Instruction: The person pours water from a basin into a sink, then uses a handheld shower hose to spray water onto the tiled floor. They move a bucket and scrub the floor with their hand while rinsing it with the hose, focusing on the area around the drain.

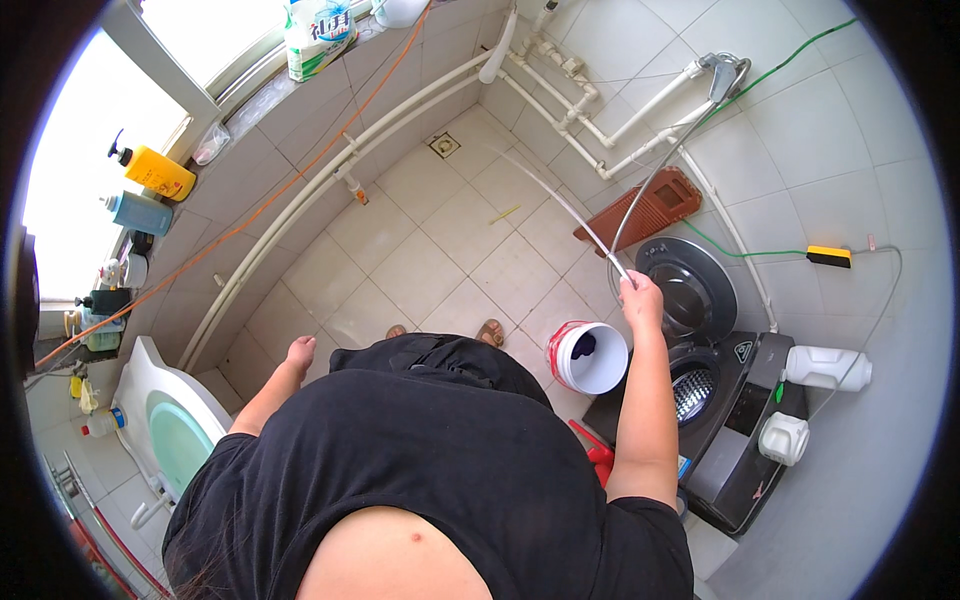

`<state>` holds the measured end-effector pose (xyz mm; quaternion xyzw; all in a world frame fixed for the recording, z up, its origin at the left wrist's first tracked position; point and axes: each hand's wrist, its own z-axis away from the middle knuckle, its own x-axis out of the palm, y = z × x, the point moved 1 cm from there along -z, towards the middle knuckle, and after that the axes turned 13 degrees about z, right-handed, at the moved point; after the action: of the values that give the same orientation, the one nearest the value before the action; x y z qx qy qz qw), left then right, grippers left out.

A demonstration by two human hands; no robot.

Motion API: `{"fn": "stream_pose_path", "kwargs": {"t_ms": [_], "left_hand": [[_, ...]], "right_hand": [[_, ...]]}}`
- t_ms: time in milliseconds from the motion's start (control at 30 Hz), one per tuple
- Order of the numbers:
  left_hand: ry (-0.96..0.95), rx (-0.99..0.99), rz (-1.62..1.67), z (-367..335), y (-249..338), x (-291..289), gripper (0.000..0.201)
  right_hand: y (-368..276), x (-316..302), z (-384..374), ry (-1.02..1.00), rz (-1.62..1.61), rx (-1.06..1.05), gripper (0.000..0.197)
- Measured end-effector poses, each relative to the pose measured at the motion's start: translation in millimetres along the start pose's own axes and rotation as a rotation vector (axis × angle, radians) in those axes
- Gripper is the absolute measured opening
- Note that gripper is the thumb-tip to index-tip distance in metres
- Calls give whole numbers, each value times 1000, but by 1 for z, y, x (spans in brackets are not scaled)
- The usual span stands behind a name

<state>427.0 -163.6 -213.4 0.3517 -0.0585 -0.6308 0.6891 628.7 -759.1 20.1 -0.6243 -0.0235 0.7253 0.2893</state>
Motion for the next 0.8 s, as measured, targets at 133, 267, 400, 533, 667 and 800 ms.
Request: {"fn": "stream_pose_path", "kwargs": {"t_ms": [133,267,400,533,667,800], "left_hand": [[-1,7,4,-1,1,1,35],[-7,20,-16,0,3,0,36],[-3,23,-14,-3,1,0,35],[10,45,-38,-7,-3,-1,35],[10,48,-52,-7,-2,-2,35],[10,40,-10,-9,-8,-3,35]], "right_hand": [[-1,0,3,7,-32,-6,23],[0,0,2,5,-44,-11,23],[4,2,1,18,-47,-28,24],[6,4,-1,2,-38,-31,24],[2,5,1,-3,-33,-31,25],[-15,-1,6,-7,-3,-25,25]]}}
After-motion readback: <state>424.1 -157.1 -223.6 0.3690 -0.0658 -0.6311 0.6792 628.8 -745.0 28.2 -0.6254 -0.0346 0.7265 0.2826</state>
